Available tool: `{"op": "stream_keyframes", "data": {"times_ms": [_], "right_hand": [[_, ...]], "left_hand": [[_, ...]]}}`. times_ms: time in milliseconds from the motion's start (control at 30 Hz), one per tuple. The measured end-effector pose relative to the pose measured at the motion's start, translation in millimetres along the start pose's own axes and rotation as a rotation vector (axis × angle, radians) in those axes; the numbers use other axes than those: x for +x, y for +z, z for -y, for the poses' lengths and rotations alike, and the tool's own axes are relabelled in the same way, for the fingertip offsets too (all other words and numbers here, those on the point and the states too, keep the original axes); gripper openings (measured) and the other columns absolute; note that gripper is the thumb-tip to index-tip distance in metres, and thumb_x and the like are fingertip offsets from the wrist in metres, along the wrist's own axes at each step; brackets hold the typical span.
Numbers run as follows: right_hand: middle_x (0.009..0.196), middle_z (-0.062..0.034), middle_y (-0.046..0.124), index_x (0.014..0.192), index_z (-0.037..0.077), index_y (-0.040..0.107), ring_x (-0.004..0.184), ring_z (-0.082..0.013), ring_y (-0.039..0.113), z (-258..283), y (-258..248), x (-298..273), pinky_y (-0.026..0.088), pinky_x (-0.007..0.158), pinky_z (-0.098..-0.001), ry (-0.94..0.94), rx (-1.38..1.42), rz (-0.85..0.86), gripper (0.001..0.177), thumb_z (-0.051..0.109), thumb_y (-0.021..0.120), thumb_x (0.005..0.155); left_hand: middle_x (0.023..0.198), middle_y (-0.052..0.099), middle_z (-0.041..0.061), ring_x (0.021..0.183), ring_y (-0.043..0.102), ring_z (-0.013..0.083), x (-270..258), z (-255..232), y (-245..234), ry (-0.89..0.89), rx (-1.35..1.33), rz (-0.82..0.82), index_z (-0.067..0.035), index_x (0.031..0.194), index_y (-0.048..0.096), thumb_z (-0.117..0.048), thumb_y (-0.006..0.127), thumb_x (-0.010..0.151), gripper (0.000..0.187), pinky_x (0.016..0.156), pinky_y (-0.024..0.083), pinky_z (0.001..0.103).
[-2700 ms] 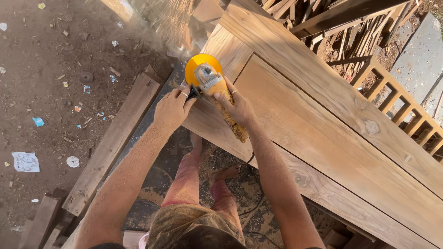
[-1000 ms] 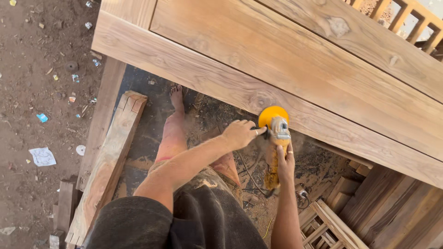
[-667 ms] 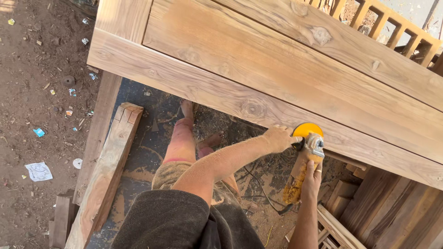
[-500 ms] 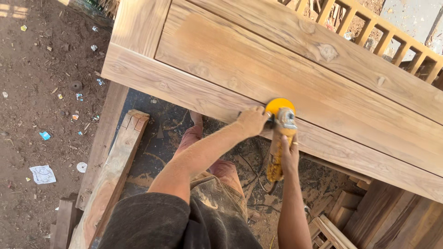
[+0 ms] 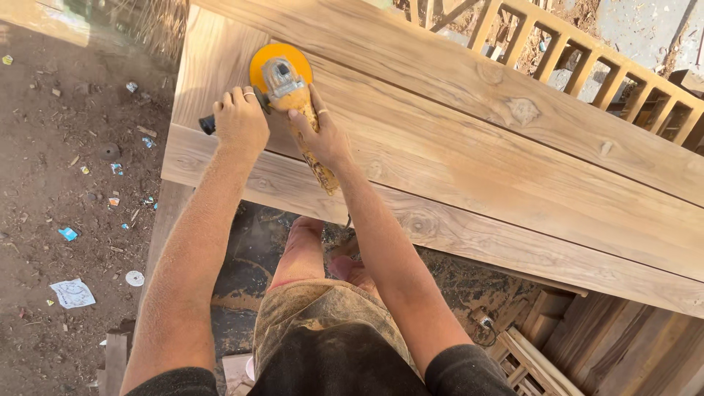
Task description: The person changes the sandpaper disc on an angle grinder and uses it to sand the surface of a wooden door panel.
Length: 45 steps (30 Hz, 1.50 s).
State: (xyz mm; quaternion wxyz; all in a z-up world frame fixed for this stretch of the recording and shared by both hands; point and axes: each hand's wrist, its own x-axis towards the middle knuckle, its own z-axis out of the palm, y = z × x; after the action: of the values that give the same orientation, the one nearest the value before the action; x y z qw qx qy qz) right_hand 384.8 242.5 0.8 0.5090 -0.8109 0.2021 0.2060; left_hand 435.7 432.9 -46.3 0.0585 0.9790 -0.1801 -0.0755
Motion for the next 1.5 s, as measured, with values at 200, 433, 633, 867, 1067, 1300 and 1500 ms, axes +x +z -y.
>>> {"op": "stream_keyframes", "data": {"times_ms": [200, 433, 633, 867, 1067, 1300, 1500], "right_hand": [[0.148, -0.0193, 0.059, 0.165, 0.016, 0.027, 0.135, -0.0303, 0.061, -55, -57, -33, 0.047, 0.110, -0.0381, -0.118, 0.229, -0.091, 0.079, 0.053, 0.057, 0.103], [0.150, -0.0138, 0.057, 0.163, 0.015, 0.032, 0.132, -0.0202, 0.058, -187, -185, -113, 0.047, 0.106, -0.0336, -0.008, 0.294, -0.290, 0.068, 0.040, 0.058, 0.105], [0.137, -0.0079, 0.061, 0.162, 0.016, 0.035, 0.114, -0.0144, 0.060, -305, -316, -192, 0.053, 0.091, -0.0309, 0.099, 0.491, -0.339, 0.062, 0.034, 0.056, 0.106], [0.136, -0.0063, 0.059, 0.161, 0.016, 0.037, 0.113, -0.0147, 0.061, -429, -407, -277, 0.054, 0.090, -0.0320, 0.247, 0.558, -0.539, 0.059, 0.037, 0.052, 0.107], [0.142, -0.0063, 0.059, 0.162, 0.011, 0.036, 0.121, -0.0144, 0.061, -461, -382, -313, 0.054, 0.099, -0.0308, 0.157, 0.701, -0.635, 0.059, 0.039, 0.052, 0.112], [0.128, -0.0053, 0.062, 0.160, 0.011, 0.041, 0.105, -0.0124, 0.060, -326, -288, -237, 0.053, 0.082, -0.0289, 0.104, 0.541, -0.328, 0.057, 0.036, 0.054, 0.110], [0.134, -0.0063, 0.062, 0.160, 0.010, 0.035, 0.111, -0.0110, 0.061, -172, -150, -112, 0.054, 0.089, -0.0279, -0.129, 0.388, 0.016, 0.060, 0.029, 0.055, 0.107]], "left_hand": [[0.115, 0.066, 0.019, 0.108, 0.060, 0.0353, 5, -87, 24, 0.008, 0.020, 0.060, 0.002, 0.130, 0.063, -0.016, 0.053, 0.097, 0.038, 0.094, 0.043, 0.050], [0.112, 0.066, 0.014, 0.105, 0.061, 0.0301, -2, -300, 61, 0.210, 0.054, 0.111, -0.005, 0.120, 0.065, -0.022, 0.051, 0.097, 0.032, 0.090, 0.045, 0.046], [0.112, 0.067, 0.011, 0.105, 0.061, 0.0286, -22, -506, 88, 0.292, 0.057, 0.138, -0.008, 0.126, 0.063, -0.023, 0.050, 0.098, 0.035, 0.089, 0.044, 0.046], [0.123, 0.065, 0.011, 0.116, 0.060, 0.0297, -51, -700, 113, 0.513, 0.053, 0.337, -0.015, 0.132, 0.057, -0.029, 0.050, 0.099, 0.036, 0.097, 0.042, 0.052], [0.128, 0.062, 0.008, 0.122, 0.058, 0.0273, -82, -698, 91, 0.688, 0.016, 0.459, -0.016, 0.134, 0.057, -0.030, 0.058, 0.096, 0.040, 0.099, 0.043, 0.050], [0.119, 0.065, 0.012, 0.113, 0.061, 0.0265, -70, -501, 63, 0.388, 0.008, 0.325, -0.008, 0.127, 0.060, -0.027, 0.056, 0.097, 0.035, 0.093, 0.044, 0.044], [0.117, 0.067, 0.013, 0.109, 0.062, 0.0289, -50, -251, 38, -0.037, 0.045, 0.150, -0.007, 0.124, 0.062, -0.022, 0.050, 0.098, 0.033, 0.091, 0.044, 0.046]]}}
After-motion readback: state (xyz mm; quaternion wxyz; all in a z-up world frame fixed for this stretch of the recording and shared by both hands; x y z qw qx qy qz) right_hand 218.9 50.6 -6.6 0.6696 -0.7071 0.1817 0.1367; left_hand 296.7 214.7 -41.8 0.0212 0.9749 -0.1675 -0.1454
